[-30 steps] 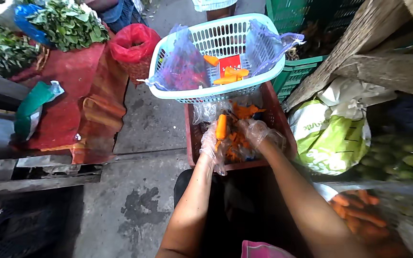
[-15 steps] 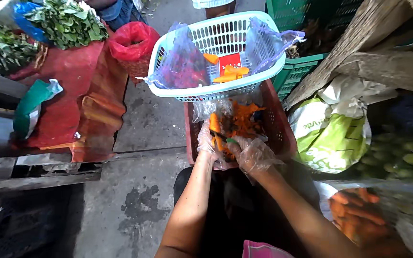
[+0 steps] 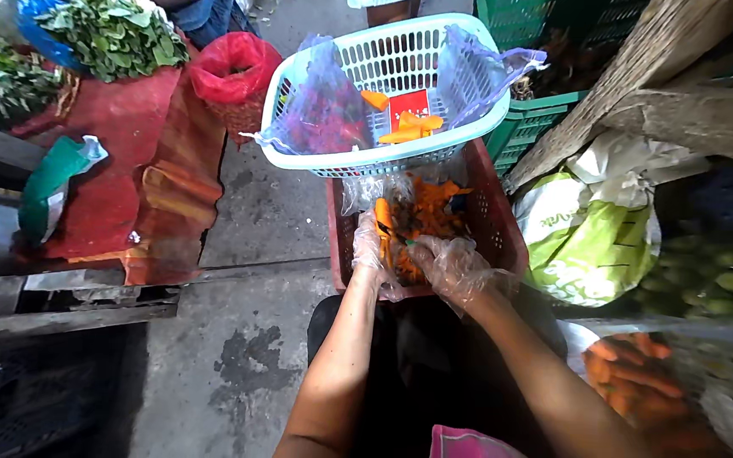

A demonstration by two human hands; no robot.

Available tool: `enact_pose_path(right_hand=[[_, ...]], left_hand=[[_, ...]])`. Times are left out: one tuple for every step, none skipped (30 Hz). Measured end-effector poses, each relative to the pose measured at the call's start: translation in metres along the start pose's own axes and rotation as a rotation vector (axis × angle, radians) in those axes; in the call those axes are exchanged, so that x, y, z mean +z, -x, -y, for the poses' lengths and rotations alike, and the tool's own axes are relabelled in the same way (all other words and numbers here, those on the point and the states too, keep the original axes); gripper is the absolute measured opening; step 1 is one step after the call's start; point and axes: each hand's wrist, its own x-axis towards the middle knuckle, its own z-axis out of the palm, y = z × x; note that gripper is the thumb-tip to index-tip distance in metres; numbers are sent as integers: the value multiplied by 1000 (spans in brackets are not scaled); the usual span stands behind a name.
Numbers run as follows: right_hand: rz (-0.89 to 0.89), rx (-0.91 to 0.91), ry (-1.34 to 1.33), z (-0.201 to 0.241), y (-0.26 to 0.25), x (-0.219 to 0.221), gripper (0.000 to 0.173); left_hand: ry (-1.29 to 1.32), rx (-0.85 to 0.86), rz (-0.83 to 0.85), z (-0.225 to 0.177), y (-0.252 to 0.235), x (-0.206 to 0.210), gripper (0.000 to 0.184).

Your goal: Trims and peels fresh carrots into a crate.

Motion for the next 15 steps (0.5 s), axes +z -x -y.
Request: enact_pose_path(right_hand=[[6, -1, 10, 1, 1, 0, 46], [7, -5, 20, 1, 1, -1, 45], [16, -3, 36, 3, 1, -3, 46], [21, 3, 50, 4, 0, -4, 46], [19, 14, 56, 4, -2, -3, 47], [11, 39, 62, 3, -7, -3, 48], [1, 68, 74, 2, -14, -2, 47], [-8, 97, 78, -1, -23, -2, 46], [-25, 110, 70, -6, -33, -3, 44], [-40, 105, 63, -13, -41, -4, 40], [-59, 86, 51, -21, -47, -5, 38], [-102, 84, -31, -25, -49, -6, 40], [-147, 96, -136, -26, -47, -8, 44], [-175, 93, -212, -24, -41, -9, 46], [-173, 76, -253, -22, -34, -10, 46]], left_hand=[[-11, 10, -4, 1, 1, 0, 42], [-16, 20, -2, 1, 0, 0, 43], [-19, 28, -7, 1, 0, 1, 42], [-17, 25, 1, 1, -1, 1, 42], [-12, 16, 12, 0, -1, 0, 42], [-4, 10, 16, 0, -1, 1, 42], [12, 2, 39, 1, -2, 1, 42], [34, -5, 77, 2, -2, 0, 41], [58, -7, 124, 3, -2, -1, 40], [83, -14, 160, 4, -1, -1, 39], [103, -25, 185, 2, 2, 0, 39], [111, -36, 196, 0, 4, 1, 39], [109, -38, 195, -1, 4, 2, 39], [103, -32, 186, -3, 5, 2, 39], [98, -19, 161, -3, 4, 3, 39]])
